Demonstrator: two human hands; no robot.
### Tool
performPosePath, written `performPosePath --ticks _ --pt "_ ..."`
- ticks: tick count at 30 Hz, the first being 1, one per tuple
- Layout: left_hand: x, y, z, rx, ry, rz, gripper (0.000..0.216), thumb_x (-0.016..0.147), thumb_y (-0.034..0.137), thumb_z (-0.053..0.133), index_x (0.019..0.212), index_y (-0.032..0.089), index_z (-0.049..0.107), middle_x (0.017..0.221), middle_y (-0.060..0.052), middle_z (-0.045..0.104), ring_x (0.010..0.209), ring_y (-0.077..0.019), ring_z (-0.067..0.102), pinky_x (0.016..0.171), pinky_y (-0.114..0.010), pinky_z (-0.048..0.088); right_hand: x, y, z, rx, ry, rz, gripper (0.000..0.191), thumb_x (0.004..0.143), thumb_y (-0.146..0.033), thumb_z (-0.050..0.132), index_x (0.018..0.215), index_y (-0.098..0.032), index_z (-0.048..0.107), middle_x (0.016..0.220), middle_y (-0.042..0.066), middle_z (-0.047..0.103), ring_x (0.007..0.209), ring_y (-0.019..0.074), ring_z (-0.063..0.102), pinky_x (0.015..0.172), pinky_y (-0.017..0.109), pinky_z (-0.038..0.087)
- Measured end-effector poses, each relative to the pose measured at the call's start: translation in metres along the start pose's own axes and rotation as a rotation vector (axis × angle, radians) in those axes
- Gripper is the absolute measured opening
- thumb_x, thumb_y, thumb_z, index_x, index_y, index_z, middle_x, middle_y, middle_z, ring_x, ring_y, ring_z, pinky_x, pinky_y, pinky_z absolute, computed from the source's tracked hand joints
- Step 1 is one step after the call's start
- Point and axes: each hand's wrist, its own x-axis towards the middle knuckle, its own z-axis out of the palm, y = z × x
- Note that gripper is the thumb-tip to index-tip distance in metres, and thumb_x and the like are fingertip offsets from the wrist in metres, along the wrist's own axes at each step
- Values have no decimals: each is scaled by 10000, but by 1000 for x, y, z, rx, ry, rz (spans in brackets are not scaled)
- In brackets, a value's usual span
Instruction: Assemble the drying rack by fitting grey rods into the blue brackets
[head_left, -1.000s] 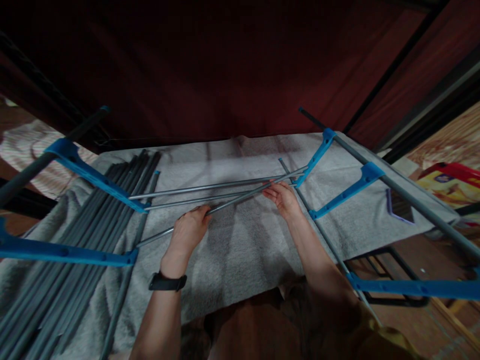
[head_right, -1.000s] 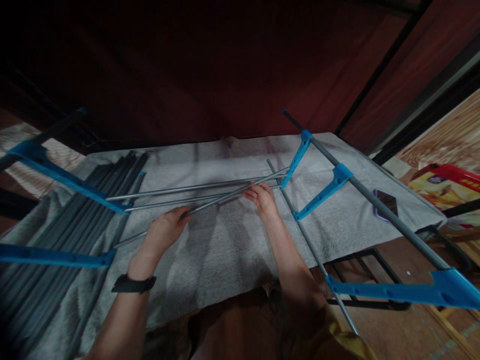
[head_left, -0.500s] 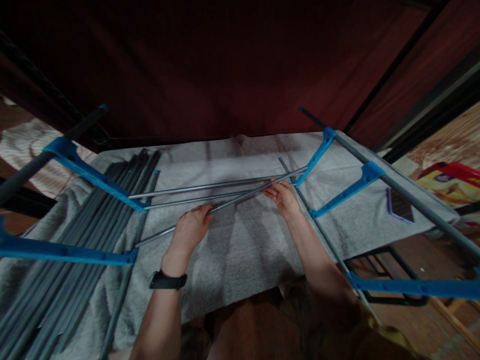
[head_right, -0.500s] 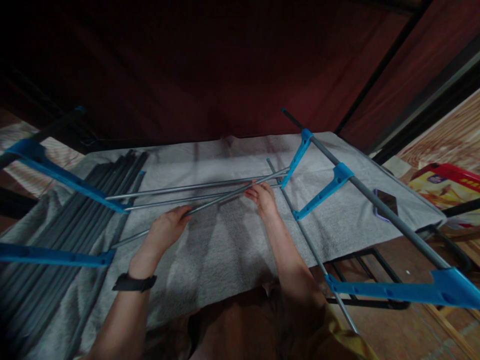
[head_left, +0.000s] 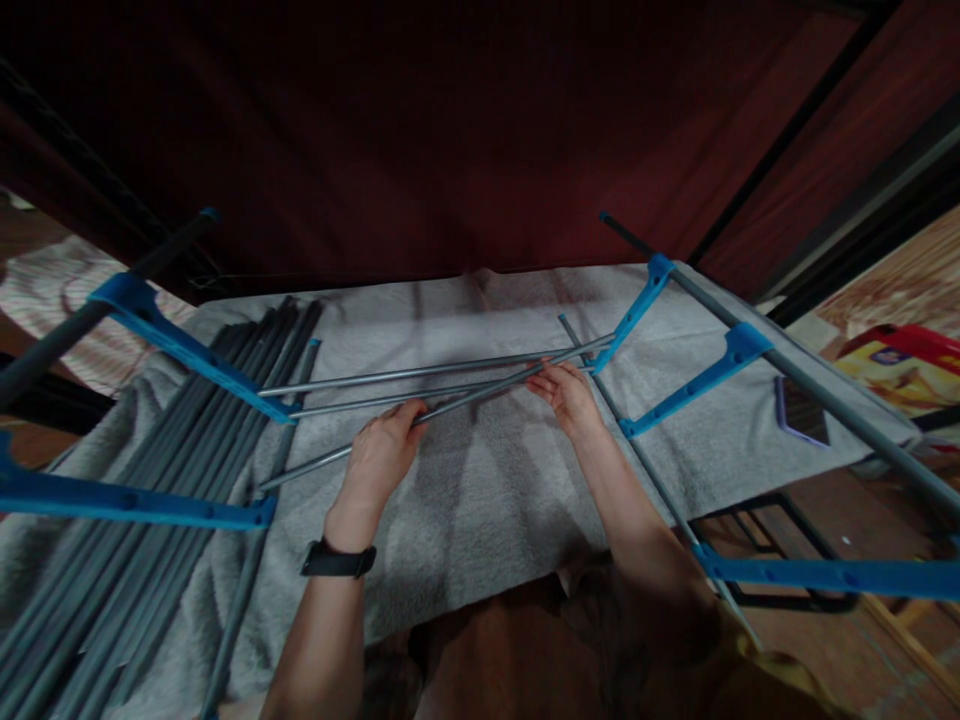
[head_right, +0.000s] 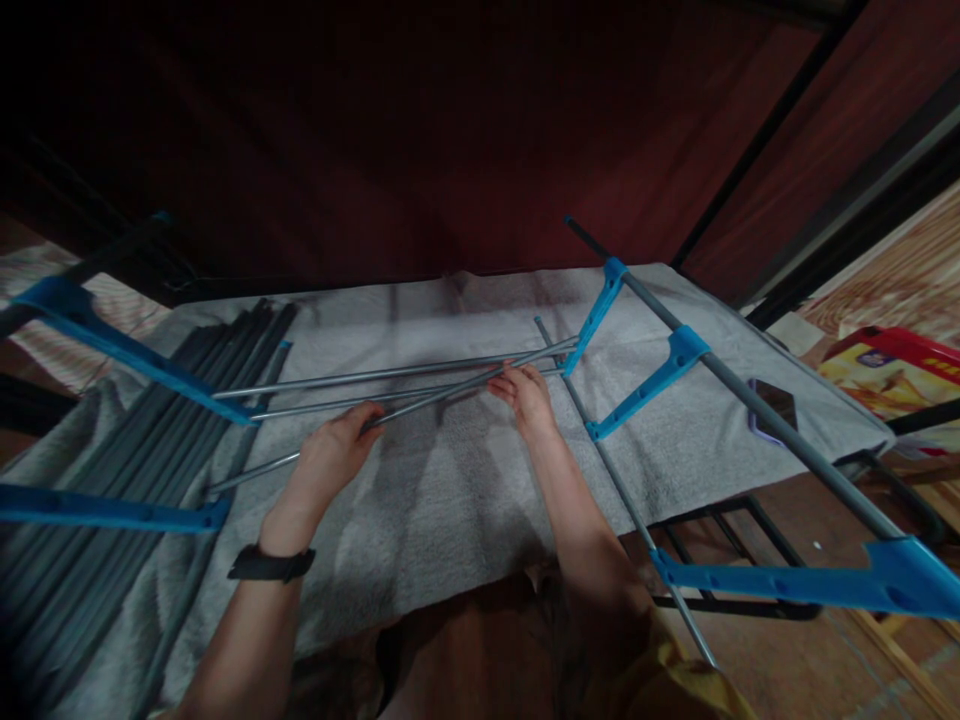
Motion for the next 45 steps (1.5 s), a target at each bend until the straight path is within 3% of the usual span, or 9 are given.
performPosePath --ticks 7,13,20,31,45 --pt "-1 -2 3 27 23 18 319 990 289 444 1250 212 612 1211 -95 713 1033 -262 696 868 -351 520 0 -1 -1 -8 2 -3 160 762 -246 758 777 -238 599 678 -21 700 652 151 701 686 292 625" --pt "5 -10 13 -110 60 117 302 961 246 480 1211 176 633 1161 -117 723 1041 -250 696 921 -347 519 -1 -2 0 12 11 -5 146 771 -208 737 750 -224 594 670 -25 695 631 132 688 691 275 615" --pt "3 -4 7 -71 49 38 303 953 305 525 1214 204 641 1129 -99 736 1004 -276 703 859 -368 528 -2 -3 2 25 13 1 207 746 -190 752 691 -229 556 650 -31 685 624 137 684 664 277 611" --pt "1 0 4 -29 13 53 308 984 341 481 1219 211 631 1158 -89 730 1020 -275 702 842 -361 521 -1 0 1 -5 2 13 225 736 -250 792 729 -229 568 664 -29 680 646 139 691 687 271 611" --pt "1 0 10 33 -30 83 335 1006 340 416 1237 202 615 1171 -106 724 1010 -277 709 845 -366 527 -2 0 2 5 -29 26 109 760 -177 709 740 -220 611 751 2 733 676 144 694 712 285 612"
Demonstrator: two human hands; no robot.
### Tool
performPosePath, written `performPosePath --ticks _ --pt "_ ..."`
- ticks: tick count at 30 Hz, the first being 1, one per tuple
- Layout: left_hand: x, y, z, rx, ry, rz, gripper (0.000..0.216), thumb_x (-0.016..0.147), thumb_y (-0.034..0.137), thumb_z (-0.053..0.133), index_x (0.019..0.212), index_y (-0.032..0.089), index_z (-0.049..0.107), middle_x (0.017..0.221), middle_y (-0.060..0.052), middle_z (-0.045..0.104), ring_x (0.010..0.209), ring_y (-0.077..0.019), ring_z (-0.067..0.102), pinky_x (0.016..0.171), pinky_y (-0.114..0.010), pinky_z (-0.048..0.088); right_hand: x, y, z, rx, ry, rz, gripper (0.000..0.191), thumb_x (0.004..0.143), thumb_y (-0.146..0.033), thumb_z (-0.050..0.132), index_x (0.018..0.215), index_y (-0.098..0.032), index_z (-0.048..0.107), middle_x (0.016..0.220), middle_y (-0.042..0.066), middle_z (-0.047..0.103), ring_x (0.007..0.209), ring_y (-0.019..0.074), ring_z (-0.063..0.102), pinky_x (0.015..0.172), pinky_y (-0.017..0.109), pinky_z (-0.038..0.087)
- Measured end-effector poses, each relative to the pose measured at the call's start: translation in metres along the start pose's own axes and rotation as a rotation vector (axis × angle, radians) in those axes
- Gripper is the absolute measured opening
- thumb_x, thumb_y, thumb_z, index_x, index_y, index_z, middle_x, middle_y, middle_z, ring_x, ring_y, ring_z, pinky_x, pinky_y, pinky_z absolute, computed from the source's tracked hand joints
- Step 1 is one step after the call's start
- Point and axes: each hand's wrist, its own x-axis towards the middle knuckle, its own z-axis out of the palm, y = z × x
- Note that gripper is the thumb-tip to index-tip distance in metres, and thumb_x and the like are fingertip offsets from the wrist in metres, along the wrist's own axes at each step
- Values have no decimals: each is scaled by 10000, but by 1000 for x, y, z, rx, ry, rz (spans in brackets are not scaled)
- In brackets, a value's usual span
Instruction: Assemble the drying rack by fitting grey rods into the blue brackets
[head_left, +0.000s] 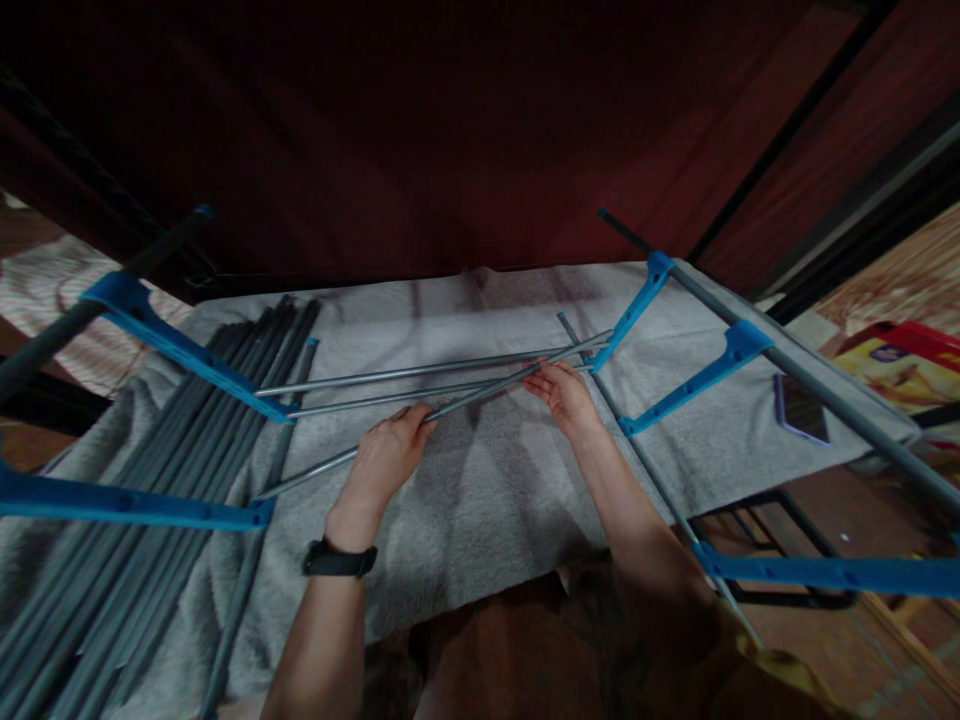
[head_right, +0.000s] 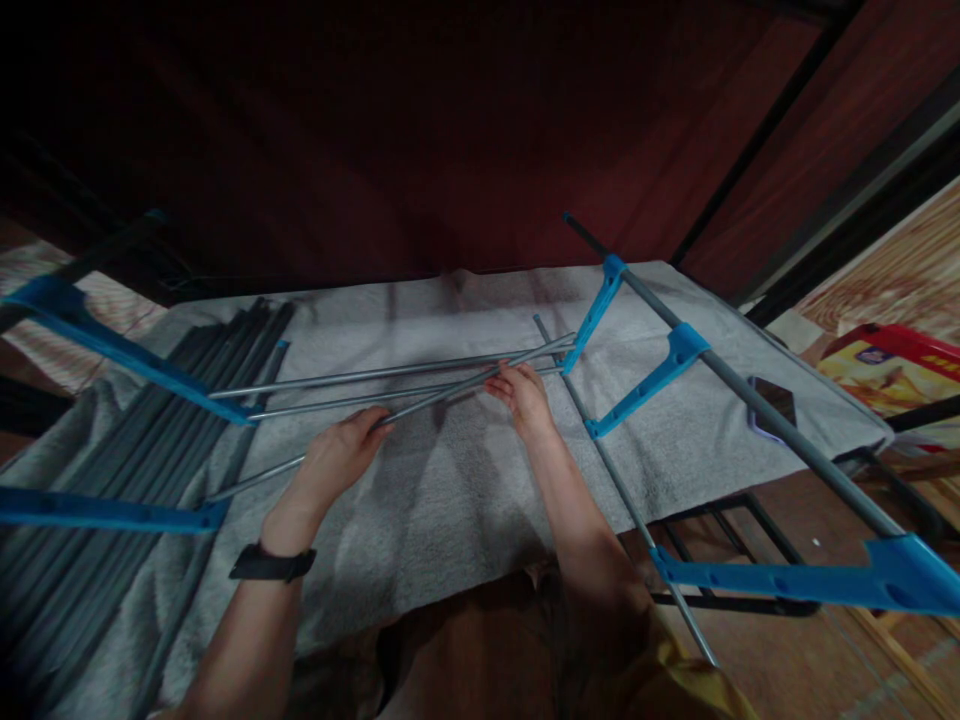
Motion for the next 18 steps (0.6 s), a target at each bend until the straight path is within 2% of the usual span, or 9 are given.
performPosePath --ticks 6,18 --pt "1 -2 1 -55 1 12 322 976 329 477 1241 215 620 1193 -106 717 1037 -279 701 883 -375 525 1 1 -1 -26 7 2 78 777 -193 704 809 -218 638 761 9 742 700 155 700 727 301 618" --pt "1 -4 1 -57 6 10 318 968 313 483 1246 234 615 1186 -90 718 1028 -262 697 880 -357 521 -2 -1 1 -25 9 1 93 773 -206 719 797 -225 631 769 6 748 682 144 695 726 289 616"
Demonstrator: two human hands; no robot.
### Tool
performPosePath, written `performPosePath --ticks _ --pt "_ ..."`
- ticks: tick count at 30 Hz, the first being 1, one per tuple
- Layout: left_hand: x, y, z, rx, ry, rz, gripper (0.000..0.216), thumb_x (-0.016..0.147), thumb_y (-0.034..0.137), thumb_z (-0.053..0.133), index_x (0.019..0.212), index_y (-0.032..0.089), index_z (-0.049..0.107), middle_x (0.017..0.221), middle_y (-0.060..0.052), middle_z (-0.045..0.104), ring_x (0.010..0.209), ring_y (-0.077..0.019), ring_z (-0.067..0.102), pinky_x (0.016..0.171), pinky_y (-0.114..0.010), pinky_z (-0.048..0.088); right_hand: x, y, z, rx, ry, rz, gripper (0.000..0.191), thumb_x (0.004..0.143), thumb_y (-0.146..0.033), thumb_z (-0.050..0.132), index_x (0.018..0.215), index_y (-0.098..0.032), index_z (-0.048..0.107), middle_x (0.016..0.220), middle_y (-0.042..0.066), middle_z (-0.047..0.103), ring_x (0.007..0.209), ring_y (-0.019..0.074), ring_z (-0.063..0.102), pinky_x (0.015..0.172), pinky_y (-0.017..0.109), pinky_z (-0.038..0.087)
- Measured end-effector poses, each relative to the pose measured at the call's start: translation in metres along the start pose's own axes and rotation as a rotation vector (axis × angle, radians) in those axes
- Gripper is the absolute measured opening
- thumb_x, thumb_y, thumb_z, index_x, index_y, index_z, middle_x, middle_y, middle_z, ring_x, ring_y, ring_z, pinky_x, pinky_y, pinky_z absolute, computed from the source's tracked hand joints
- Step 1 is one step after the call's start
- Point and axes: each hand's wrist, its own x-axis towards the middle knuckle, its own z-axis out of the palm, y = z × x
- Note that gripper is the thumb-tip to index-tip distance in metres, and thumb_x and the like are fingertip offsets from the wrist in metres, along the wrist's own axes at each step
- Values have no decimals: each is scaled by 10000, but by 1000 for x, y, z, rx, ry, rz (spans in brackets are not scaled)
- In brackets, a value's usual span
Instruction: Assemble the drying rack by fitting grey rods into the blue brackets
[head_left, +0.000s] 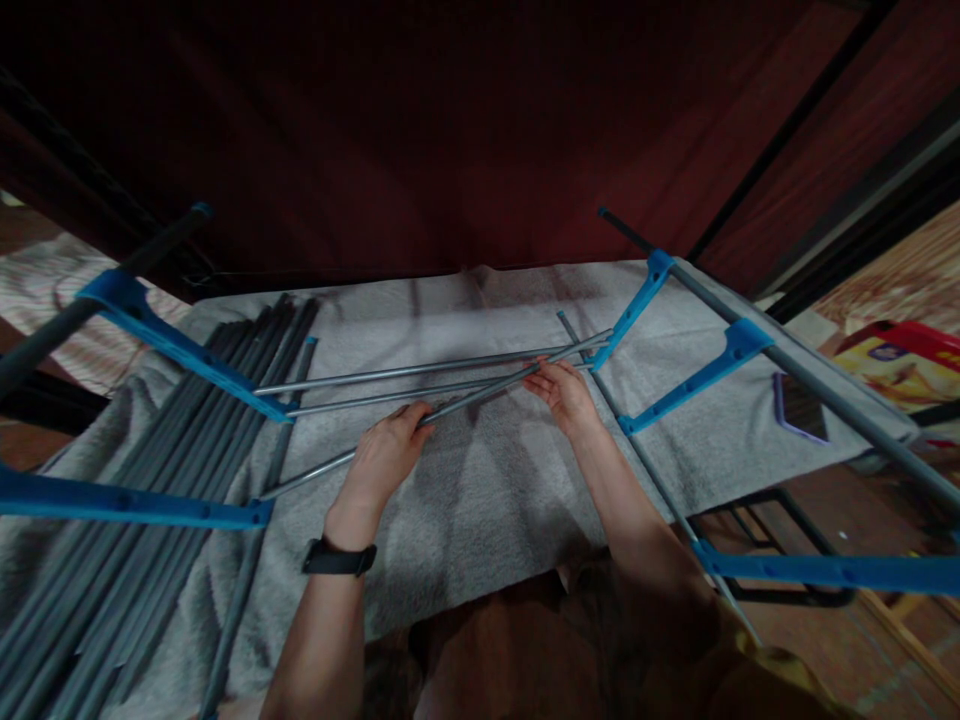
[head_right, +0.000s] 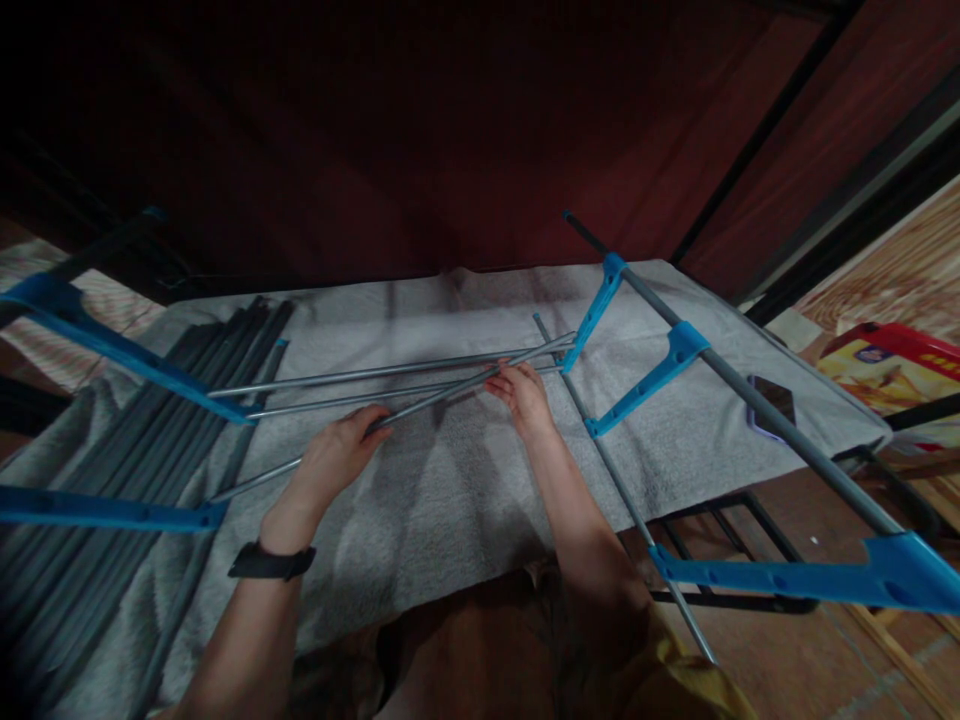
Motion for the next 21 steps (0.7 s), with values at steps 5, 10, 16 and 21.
performPosePath --ticks 5,10,16,21 --pt "0 0 -1 0 7 -4 316 971 317 470 1230 223 626 1186 -100 715 1021 -268 699 870 -364 527 1 1 -1 3 3 -1 97 766 -208 726 794 -221 634 757 6 744 676 144 695 715 283 612" --pt "0 2 -1 12 2 -9 309 973 315 464 1215 217 631 1181 -104 717 1029 -273 697 869 -367 525 1 2 -1 12 4 -8 86 764 -196 716 788 -218 637 751 3 745 660 140 689 707 280 609" --pt "0 2 0 28 -21 -14 314 978 331 461 1220 227 631 1166 -98 723 1007 -264 704 860 -358 523 2 3 -2 -3 10 -2 89 771 -208 721 799 -218 637 763 9 748 675 145 691 708 285 606" --pt "0 3 0 25 -15 -8 320 978 327 458 1228 226 629 1175 -99 720 1010 -261 703 864 -354 521 2 3 -2 -10 12 -1 74 779 -208 706 802 -222 637 765 3 747 670 143 686 704 290 606"
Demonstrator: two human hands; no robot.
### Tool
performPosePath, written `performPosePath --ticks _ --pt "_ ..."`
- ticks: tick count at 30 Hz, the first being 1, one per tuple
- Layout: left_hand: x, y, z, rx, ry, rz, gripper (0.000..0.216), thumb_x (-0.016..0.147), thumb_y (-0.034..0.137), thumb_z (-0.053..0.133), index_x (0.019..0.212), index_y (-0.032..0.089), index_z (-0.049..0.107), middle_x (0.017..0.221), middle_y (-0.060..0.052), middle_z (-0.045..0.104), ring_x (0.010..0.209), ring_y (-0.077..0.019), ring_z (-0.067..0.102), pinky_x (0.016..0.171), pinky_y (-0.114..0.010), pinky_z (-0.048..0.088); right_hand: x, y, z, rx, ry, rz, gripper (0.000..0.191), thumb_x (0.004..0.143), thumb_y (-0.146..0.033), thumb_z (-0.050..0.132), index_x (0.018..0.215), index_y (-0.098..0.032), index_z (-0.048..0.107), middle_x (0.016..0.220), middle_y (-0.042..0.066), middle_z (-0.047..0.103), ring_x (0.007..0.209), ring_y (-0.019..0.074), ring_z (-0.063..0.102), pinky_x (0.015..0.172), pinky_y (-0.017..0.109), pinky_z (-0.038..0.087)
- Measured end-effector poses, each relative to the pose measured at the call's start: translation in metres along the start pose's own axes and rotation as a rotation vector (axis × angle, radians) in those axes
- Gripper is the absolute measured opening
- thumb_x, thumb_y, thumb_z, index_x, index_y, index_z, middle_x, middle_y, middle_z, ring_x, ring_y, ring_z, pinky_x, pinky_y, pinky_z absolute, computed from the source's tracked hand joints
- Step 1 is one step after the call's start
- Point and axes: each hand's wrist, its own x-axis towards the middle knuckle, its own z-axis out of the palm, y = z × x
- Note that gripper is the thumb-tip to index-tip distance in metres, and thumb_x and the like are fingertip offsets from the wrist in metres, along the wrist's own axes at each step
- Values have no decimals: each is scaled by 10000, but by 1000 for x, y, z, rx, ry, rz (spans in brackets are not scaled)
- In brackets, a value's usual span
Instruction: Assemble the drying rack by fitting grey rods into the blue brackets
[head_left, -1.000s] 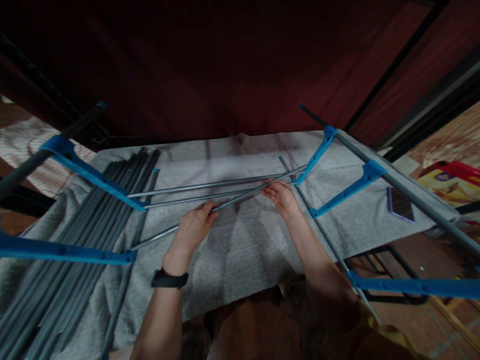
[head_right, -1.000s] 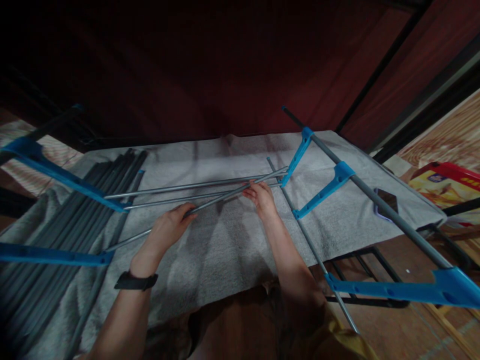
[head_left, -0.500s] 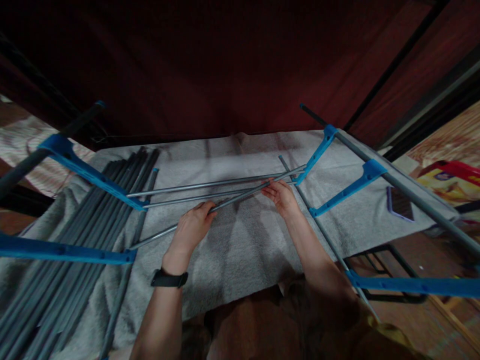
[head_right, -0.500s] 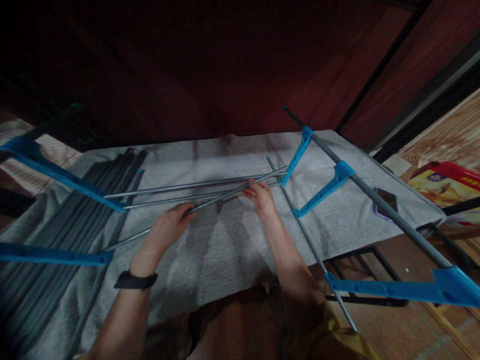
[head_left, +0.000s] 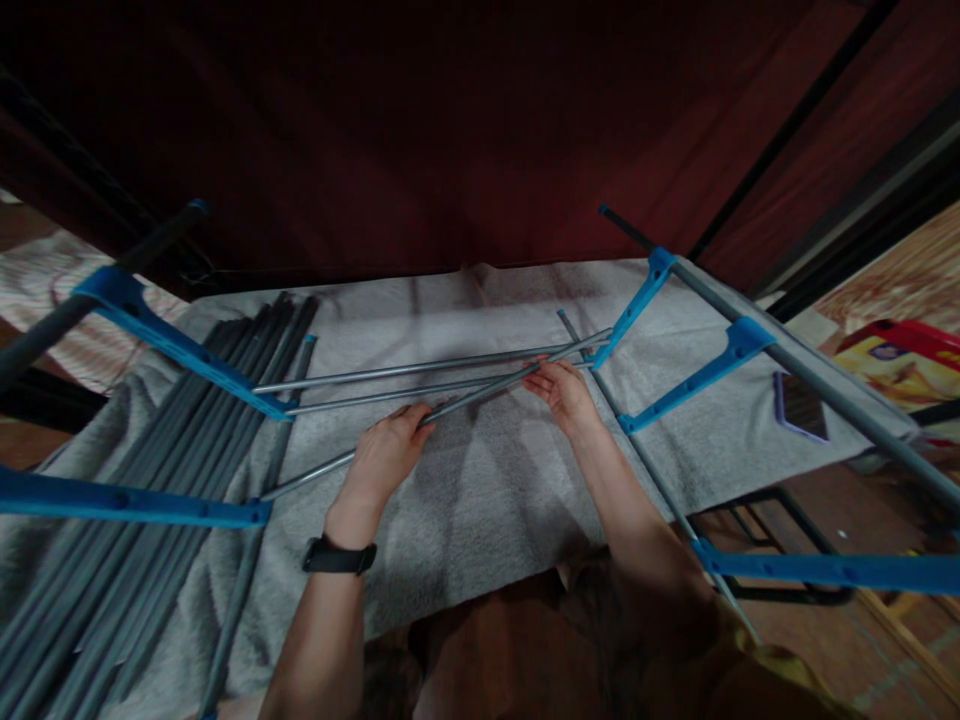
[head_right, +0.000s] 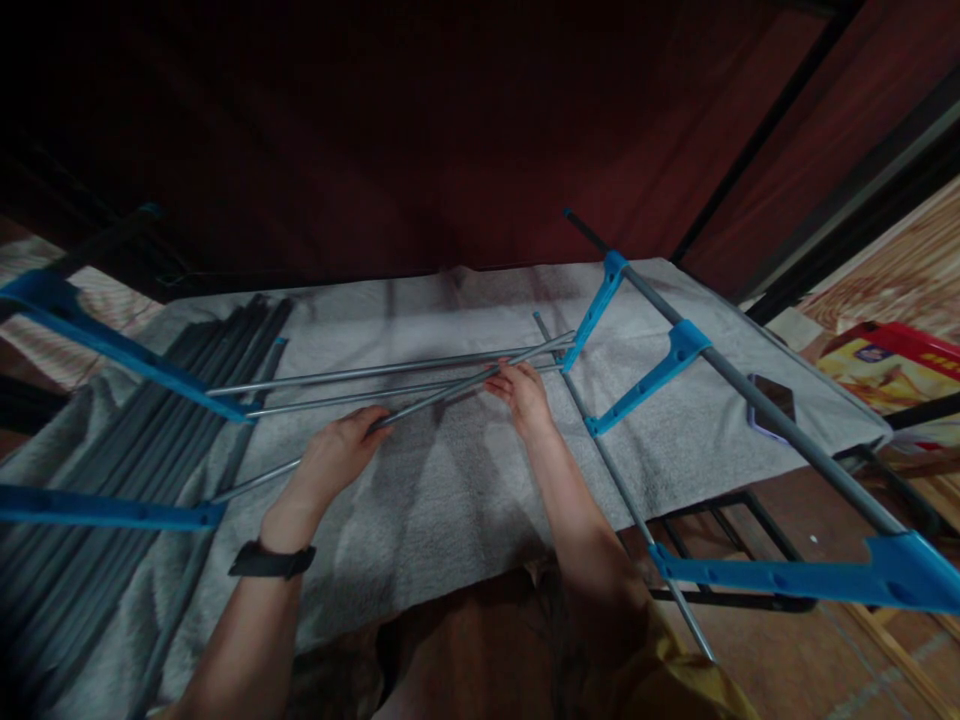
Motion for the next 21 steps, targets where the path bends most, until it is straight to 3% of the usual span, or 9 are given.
performPosePath --ticks 21 --pt "0 0 0 17 -26 3 330 979 330 463 1252 239 624 1181 -91 724 1033 -248 701 892 -349 519 -3 -3 3 8 -2 6 78 780 -204 704 783 -223 629 754 6 744 680 151 693 711 293 607"
